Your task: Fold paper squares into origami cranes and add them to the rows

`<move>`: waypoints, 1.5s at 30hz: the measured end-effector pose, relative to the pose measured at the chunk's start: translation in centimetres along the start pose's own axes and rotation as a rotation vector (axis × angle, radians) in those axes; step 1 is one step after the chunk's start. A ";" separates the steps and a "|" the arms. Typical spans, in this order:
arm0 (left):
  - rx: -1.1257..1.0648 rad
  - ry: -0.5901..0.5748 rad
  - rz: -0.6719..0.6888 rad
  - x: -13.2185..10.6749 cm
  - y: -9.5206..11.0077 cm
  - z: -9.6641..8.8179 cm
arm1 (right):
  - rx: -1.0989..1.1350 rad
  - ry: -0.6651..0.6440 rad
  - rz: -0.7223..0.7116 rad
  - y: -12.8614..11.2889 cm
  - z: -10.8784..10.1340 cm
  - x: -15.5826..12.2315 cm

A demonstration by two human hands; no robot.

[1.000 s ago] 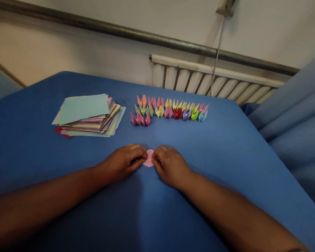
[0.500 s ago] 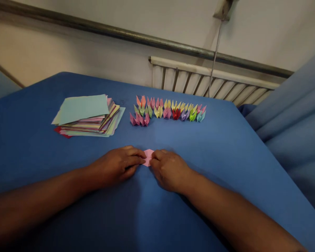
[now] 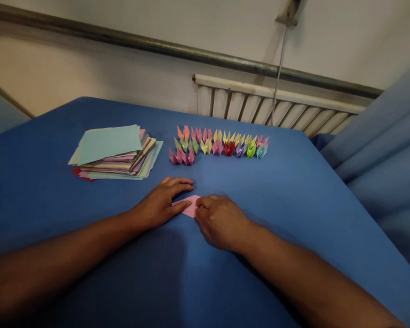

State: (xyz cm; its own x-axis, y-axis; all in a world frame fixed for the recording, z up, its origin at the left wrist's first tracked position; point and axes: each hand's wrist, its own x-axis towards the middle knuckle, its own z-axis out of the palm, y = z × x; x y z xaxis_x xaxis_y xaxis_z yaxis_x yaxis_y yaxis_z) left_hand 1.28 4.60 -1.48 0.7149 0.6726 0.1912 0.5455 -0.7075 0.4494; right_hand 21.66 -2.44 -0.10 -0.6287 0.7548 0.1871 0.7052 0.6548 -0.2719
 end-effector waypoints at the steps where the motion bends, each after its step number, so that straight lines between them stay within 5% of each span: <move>1: 0.007 -0.004 0.000 0.0 0.0 0.0 | -0.003 -0.004 -0.006 0.0 0.0 0.0; 25: -0.153 -0.005 -0.042 0.1 -0.3 0.2 | 0.040 0.045 -0.034 0.5 0.5 0.0; 38: -0.133 0.020 0.068 -0.2 -0.4 0.0 | -0.055 0.024 0.003 0.2 0.4 -0.3; 45: -0.011 -0.060 0.154 -0.7 -0.6 -0.3 | -0.090 0.005 -0.010 0.1 0.3 -0.2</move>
State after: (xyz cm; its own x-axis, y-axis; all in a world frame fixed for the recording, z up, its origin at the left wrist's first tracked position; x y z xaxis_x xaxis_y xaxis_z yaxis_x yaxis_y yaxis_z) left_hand 0.32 4.66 -1.67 0.8145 0.5423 0.2062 0.4232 -0.7984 0.4282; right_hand 21.74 -2.53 -0.49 -0.6347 0.7479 0.1942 0.7254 0.6634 -0.1838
